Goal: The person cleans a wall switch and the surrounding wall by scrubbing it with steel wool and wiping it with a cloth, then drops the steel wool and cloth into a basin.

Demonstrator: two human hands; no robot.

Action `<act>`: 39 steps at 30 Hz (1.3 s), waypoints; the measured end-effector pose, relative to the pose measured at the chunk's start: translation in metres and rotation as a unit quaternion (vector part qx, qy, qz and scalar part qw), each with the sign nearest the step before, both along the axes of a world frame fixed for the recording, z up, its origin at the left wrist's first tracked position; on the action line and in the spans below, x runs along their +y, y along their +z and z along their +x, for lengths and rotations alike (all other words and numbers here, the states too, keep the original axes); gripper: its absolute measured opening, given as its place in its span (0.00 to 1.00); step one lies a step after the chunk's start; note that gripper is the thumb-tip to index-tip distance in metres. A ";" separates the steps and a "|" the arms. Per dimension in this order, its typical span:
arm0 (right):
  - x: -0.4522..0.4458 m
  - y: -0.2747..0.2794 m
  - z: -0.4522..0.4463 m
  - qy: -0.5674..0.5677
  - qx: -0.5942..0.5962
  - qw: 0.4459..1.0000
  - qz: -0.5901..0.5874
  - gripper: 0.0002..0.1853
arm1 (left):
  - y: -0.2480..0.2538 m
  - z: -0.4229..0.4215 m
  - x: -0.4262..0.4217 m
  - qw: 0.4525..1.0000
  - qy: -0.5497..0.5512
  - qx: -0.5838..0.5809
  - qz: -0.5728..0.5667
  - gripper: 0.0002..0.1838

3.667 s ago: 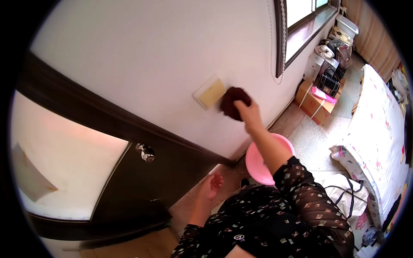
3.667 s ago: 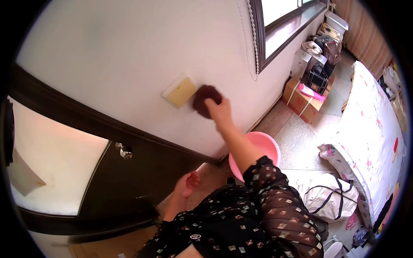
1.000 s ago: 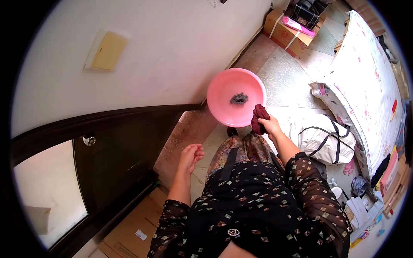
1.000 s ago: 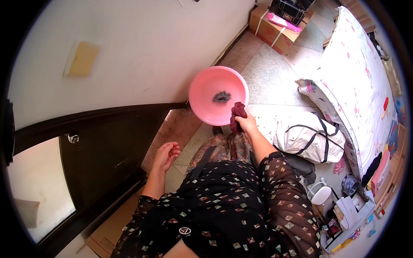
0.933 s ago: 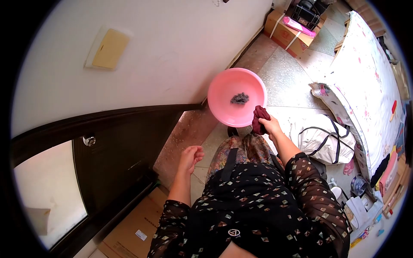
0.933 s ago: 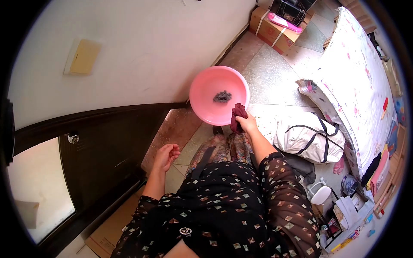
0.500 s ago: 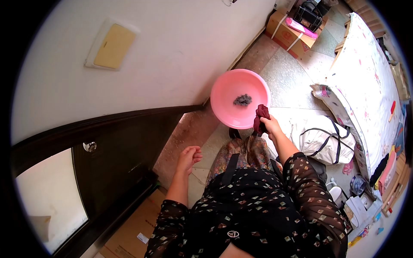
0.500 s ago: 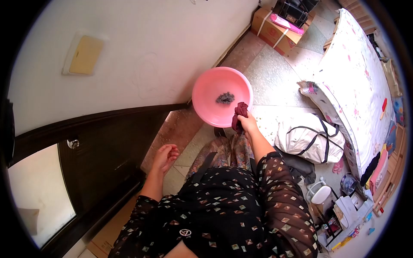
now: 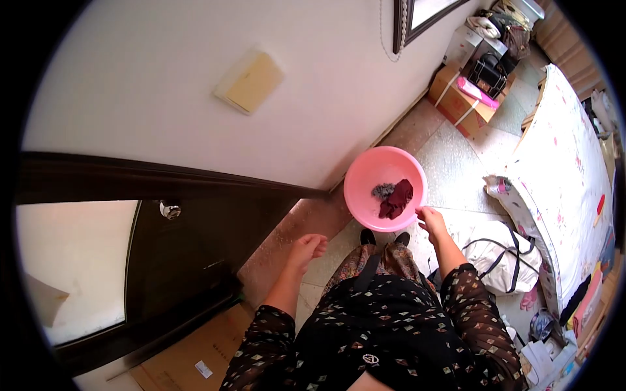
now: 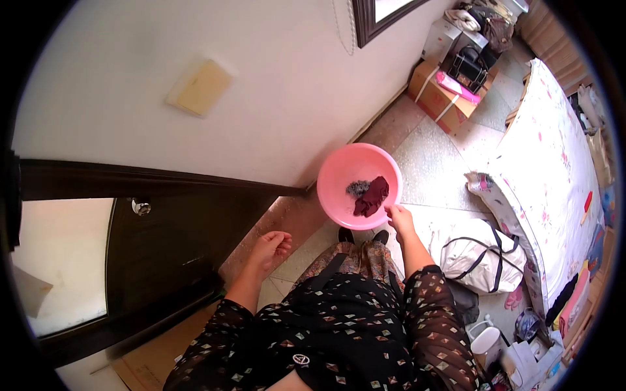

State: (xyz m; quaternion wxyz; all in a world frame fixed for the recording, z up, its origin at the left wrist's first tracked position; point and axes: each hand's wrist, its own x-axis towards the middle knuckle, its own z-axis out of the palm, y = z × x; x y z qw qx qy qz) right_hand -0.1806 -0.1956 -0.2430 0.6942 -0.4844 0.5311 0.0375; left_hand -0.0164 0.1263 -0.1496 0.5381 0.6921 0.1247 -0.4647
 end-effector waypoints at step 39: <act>0.016 0.017 -0.068 0.107 0.120 0.983 -0.092 0.12 | 0.065 0.033 -0.041 0.790 0.198 0.240 -0.529 0.36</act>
